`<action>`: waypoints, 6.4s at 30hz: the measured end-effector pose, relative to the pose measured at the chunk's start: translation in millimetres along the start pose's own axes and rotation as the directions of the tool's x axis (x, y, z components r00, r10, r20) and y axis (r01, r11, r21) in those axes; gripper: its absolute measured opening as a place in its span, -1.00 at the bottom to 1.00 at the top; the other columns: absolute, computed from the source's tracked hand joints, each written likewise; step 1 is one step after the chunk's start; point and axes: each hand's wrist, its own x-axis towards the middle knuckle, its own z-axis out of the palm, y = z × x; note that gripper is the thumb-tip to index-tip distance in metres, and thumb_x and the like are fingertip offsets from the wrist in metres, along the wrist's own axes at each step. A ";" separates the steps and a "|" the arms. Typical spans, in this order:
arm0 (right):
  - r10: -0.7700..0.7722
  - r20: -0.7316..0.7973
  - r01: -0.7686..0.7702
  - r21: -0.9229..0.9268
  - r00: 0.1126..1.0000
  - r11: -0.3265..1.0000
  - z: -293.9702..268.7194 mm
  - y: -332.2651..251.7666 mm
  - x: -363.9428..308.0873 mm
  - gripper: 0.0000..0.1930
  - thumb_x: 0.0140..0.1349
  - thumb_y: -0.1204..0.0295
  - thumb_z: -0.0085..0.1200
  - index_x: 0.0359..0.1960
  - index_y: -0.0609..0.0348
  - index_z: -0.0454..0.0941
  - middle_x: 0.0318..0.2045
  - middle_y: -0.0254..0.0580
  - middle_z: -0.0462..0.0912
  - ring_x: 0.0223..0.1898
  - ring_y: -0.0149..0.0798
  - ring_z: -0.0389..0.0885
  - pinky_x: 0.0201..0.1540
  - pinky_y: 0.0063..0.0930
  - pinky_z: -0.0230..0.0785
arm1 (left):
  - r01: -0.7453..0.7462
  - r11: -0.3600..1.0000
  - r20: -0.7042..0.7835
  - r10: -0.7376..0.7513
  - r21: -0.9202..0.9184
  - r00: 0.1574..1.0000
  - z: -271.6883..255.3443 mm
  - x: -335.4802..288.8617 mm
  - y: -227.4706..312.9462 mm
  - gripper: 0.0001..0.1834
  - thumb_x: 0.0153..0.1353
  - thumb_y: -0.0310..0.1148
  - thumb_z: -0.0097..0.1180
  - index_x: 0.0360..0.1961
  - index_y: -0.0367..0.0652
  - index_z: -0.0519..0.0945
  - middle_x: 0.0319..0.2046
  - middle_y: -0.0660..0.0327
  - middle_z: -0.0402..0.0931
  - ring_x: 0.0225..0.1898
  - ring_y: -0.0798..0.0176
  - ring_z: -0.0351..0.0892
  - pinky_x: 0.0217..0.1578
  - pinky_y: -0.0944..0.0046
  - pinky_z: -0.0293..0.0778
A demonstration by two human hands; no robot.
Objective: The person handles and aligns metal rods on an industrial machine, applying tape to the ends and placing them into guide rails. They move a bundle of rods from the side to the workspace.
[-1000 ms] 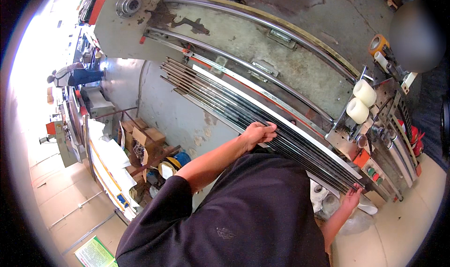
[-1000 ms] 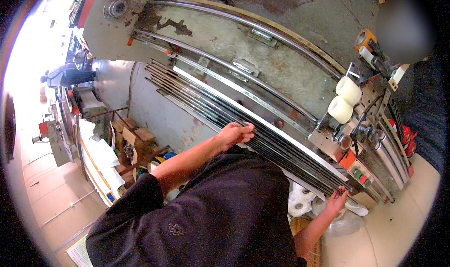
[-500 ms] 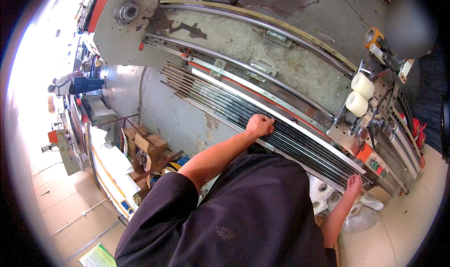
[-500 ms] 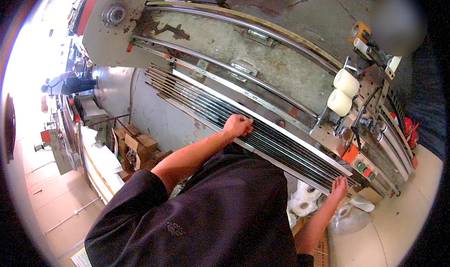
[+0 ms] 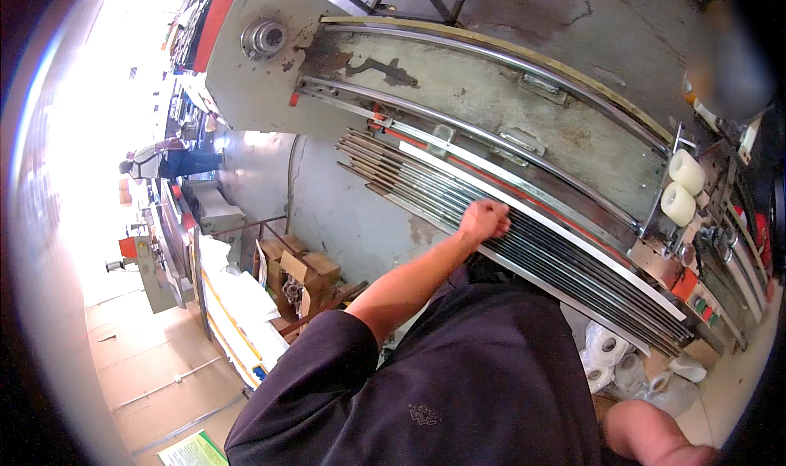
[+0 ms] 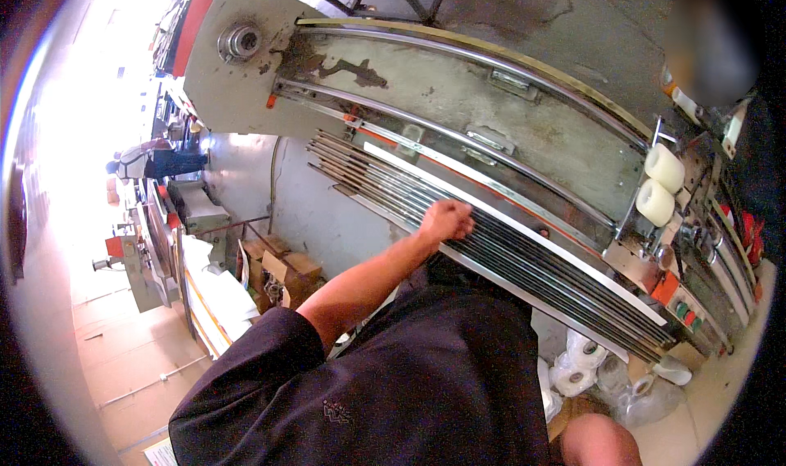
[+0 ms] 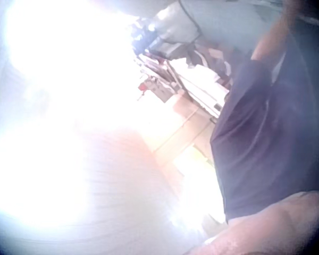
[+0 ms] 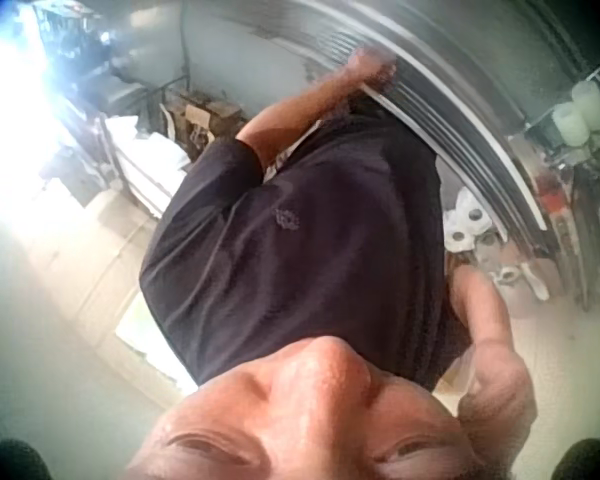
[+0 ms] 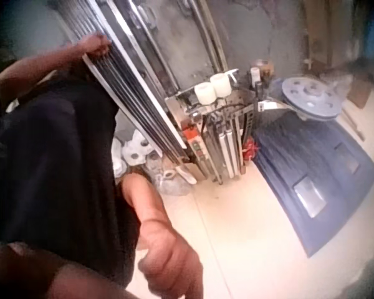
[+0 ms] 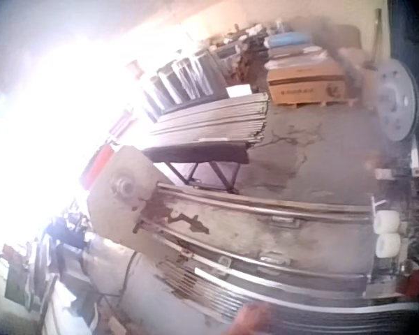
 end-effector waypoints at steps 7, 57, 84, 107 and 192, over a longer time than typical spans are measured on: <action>0.064 0.158 -0.049 -0.103 0.985 0.993 44.5 30.6 18.5 -0.66 0.33 -0.06 0.31 -0.28 -0.08 0.73 -0.35 -0.13 0.79 -0.40 -0.19 0.75 -0.28 -0.24 0.59 | -0.128 0.991 -0.487 0.132 0.042 0.863 -183.2 62.2 48.2 -0.73 0.38 -0.33 0.12 -0.39 -0.29 0.70 -0.51 0.10 0.68 -0.57 0.21 0.66 -0.56 0.24 0.56; 0.353 -0.142 -0.379 -0.262 0.925 0.887 86.9 77.5 -22.5 -0.79 0.34 0.43 0.21 -0.44 0.10 0.46 -0.54 -0.32 0.50 -0.54 -0.37 0.47 -0.42 -0.43 0.42 | 0.011 0.879 -0.786 0.421 0.477 0.453 -438.0 93.2 45.4 -0.69 0.40 -0.22 0.26 -0.12 -0.31 0.63 -0.46 0.14 0.67 -0.51 0.27 0.65 -0.52 0.21 0.56; 0.837 0.002 -0.449 -0.843 0.548 0.295 105.4 336.2 -254.2 -0.79 0.40 0.27 0.19 -0.22 0.17 0.66 -0.29 -0.06 0.72 -0.13 0.00 0.67 0.07 -0.06 0.37 | -0.329 0.943 -0.526 0.306 0.053 0.793 -429.1 -18.2 71.6 -0.79 0.53 -0.19 0.15 -0.29 0.02 0.57 -0.51 0.43 0.43 -0.52 0.51 0.33 -0.49 0.43 0.27; 0.380 -0.153 -0.151 -0.988 0.912 -0.033 -234.2 78.4 -187.6 -0.75 0.22 0.38 0.31 -0.10 0.12 0.63 -0.15 -0.23 0.67 0.00 -0.10 0.61 0.25 -0.12 0.39 | -0.581 0.814 -0.114 0.576 -0.010 0.809 -19.9 -76.5 136.3 -0.79 0.62 -0.14 0.11 0.02 -0.02 0.59 -0.34 0.41 0.50 -0.34 0.55 0.40 -0.30 0.52 0.34; 0.462 -0.394 -0.506 -0.850 0.795 0.145 -365.8 101.3 -193.0 -0.18 -0.12 0.52 0.56 0.29 0.09 0.51 -0.29 -0.22 0.69 -0.17 -0.05 0.66 0.14 -0.06 0.46 | -0.565 0.273 0.625 -0.423 0.778 0.656 365.3 58.0 232.9 -0.70 0.29 -0.28 0.30 0.01 -0.10 0.74 -0.27 0.19 0.79 -0.28 0.31 0.74 -0.20 0.18 0.66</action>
